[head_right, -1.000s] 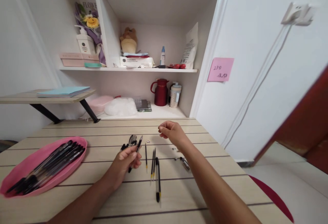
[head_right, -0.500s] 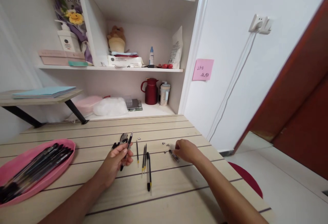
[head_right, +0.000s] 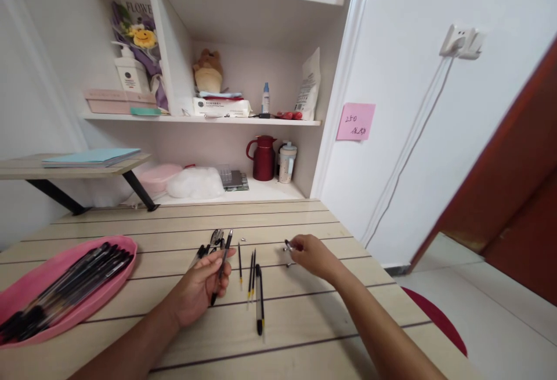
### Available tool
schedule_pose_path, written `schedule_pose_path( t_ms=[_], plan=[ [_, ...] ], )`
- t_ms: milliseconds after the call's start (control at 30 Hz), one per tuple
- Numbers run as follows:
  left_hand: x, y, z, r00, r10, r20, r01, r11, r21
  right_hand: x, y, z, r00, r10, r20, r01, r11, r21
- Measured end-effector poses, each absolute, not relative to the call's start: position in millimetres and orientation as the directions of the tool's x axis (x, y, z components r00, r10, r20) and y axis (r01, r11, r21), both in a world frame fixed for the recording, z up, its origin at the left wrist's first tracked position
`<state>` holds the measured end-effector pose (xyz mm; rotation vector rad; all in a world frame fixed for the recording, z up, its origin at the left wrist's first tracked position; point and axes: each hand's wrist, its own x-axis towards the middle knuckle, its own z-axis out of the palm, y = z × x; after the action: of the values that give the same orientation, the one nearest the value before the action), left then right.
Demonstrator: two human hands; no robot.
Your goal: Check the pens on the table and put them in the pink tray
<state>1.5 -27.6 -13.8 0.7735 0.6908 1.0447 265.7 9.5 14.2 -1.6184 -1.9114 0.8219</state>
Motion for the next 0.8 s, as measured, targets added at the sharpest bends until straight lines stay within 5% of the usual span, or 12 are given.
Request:
schedule_pose_path(
  t_ms=[133,300,433,800],
  plan=[
    [0,-30,-13,0.427,0.893,-0.14,-0.439,0.34,0.832,228,14,35,-0.248,0.965,0.084,0.183,0.131,-0.974],
    [1,-30,-14,0.471,0.873,-0.128,-0.381,0.332,0.863,187,23,34,-0.16,0.967,0.197,-0.217,0.16,-0.963],
    [3,-30,-15,0.482,0.866,-0.129,-0.35,0.325,0.879,176,23,25,-0.109,0.965,0.239,-0.242,0.208,-0.948],
    [6,-32,-16,0.461,0.874,-0.153,-0.321,0.325,0.889,169,4,12,-0.343,0.927,0.152,-0.144,0.108,-0.984]
  ],
)
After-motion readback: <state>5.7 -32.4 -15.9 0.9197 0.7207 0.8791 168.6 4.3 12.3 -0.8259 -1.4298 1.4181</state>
